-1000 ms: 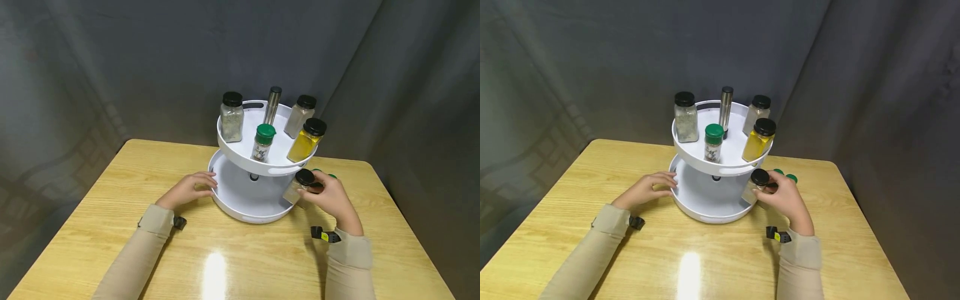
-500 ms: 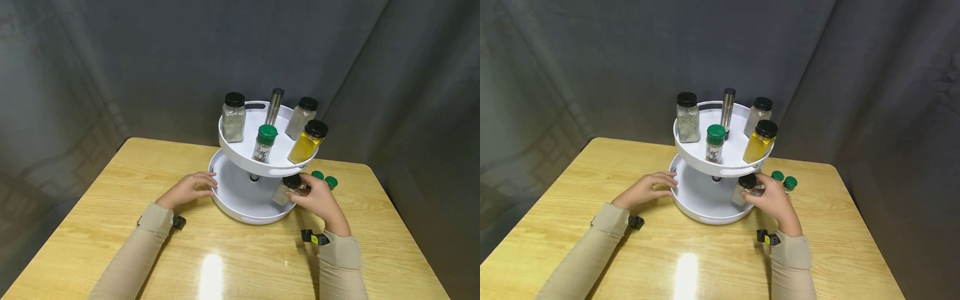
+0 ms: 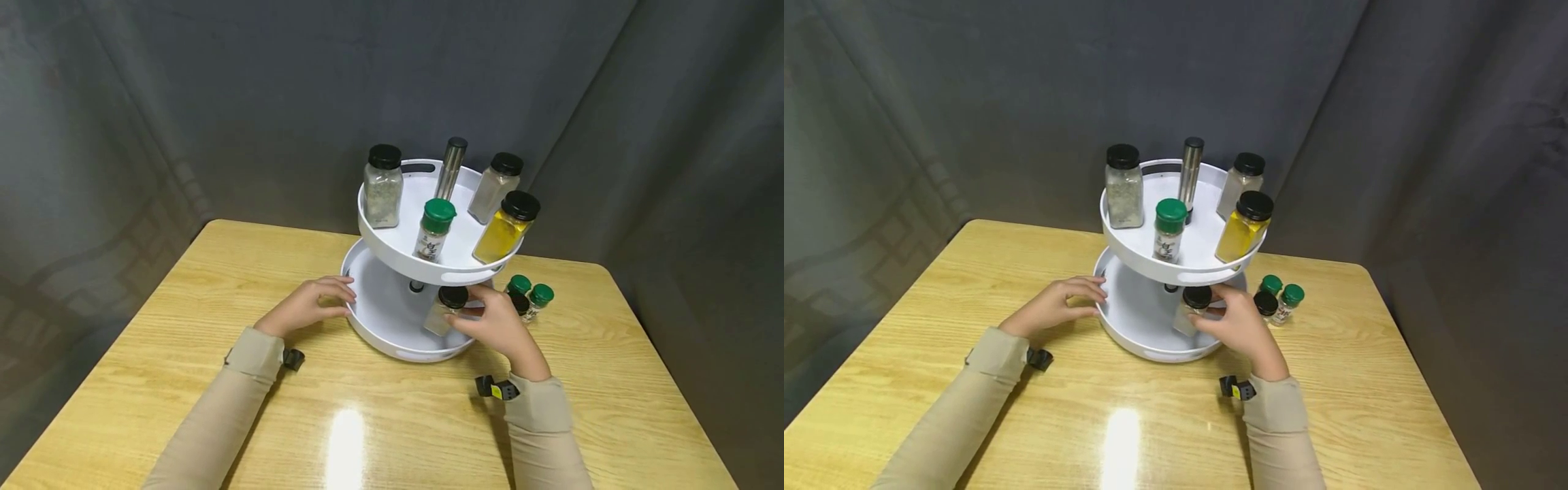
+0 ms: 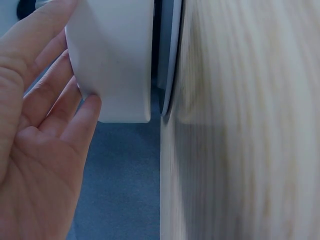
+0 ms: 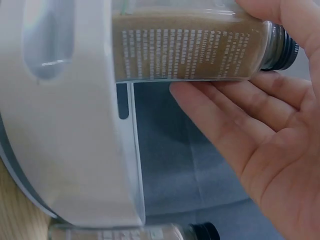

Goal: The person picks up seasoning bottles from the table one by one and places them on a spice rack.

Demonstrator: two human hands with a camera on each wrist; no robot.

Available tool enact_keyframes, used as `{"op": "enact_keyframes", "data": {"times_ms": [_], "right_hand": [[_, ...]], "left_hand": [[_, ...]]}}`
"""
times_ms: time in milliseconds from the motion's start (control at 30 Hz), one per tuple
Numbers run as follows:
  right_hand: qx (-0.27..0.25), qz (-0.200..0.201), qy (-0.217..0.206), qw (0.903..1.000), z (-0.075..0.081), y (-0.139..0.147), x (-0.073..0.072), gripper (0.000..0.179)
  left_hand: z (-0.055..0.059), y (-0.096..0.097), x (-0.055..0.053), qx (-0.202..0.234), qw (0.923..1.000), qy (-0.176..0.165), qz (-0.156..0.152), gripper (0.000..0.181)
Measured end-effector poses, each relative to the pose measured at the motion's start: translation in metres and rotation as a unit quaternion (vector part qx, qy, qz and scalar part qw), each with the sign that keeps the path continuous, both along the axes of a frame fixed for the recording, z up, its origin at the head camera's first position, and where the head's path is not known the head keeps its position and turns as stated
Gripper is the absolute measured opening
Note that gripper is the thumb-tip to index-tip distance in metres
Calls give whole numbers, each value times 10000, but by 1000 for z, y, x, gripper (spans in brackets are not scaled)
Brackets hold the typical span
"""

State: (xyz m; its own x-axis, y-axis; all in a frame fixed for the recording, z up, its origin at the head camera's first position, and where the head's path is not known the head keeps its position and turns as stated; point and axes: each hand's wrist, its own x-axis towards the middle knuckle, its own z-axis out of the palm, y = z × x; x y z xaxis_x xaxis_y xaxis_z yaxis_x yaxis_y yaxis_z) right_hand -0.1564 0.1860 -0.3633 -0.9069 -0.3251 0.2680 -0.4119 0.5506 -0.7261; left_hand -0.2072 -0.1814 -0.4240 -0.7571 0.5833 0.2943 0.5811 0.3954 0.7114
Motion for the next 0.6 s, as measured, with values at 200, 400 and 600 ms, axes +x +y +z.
{"op": "enact_keyframes", "data": {"times_ms": [200, 400, 600], "right_hand": [[-34, -8, -77, 10000, -4, -11, 0, 58], [-145, 120, -167, 9997, -9, -23, 0, 62], [-118, 252, -346, 9990, -15, -32, 0, 58]], "left_hand": [[-1, -1, 0, 16, 10000, -9, 22, 21], [-1, 0, -1, 29, 10000, -25, -12, 21], [-1, 0, -1, 63, 10000, 25, -7, 20]]}}
